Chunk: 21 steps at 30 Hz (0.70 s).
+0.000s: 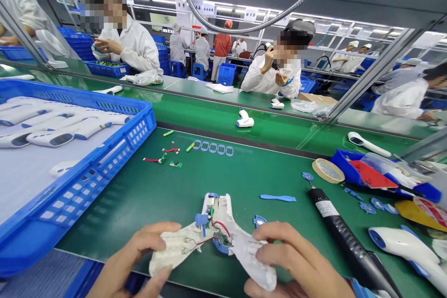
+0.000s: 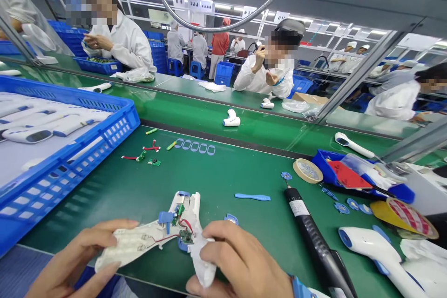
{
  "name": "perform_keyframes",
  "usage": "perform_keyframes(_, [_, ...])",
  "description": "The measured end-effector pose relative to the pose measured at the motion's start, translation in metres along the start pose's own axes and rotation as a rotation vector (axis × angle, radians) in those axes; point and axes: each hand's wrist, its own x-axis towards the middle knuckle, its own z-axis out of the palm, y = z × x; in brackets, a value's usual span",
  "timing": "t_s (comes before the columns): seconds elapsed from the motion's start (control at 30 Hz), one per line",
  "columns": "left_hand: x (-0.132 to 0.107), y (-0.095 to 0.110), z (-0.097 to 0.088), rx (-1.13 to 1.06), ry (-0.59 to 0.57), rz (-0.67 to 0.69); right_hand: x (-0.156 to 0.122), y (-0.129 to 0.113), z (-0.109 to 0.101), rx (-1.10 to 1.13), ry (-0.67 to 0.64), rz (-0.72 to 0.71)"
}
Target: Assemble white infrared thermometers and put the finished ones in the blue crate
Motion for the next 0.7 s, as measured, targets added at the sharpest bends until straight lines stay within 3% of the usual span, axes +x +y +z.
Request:
perform_keyframes(0.07, [-0.003, 0.004, 0.005, -0.162, 0.093, -0.186, -0.001, -0.002, 0.004, 0.026, 0.027, 0.023])
perform_keyframes(0.13, [-0.005, 0.008, 0.011, -0.292, 0.166, -0.277, 0.000, -0.007, 0.010, 0.051, 0.062, 0.038])
perform_keyframes(0.23, [-0.007, 0.007, 0.012, -0.362, 0.267, -0.291, 0.002, -0.010, 0.012, 0.075, 0.081, 0.042])
perform_keyframes(0.37, [-0.010, -0.012, -0.008, -0.347, 0.281, -0.312, -0.003, 0.002, 0.005, 0.087, 0.177, 0.086])
perform_keyframes(0.47, [-0.010, -0.023, -0.023, -0.386, 0.281, -0.383, -0.009, 0.015, 0.005, 0.076, 0.305, 0.187])
perform_keyframes(0.57, [-0.011, -0.022, -0.024, -0.455, 0.312, -0.440, -0.010, 0.025, 0.019, 0.068, 0.410, 0.323])
perform_keyframes(0.63, [-0.012, -0.018, -0.020, -0.497, 0.334, -0.450, -0.006, 0.029, 0.033, 0.049, 0.400, 0.381])
perform_keyframes(0.7, [-0.014, -0.015, -0.016, -0.536, 0.356, -0.447, -0.001, 0.030, 0.045, 0.043, 0.290, 0.420])
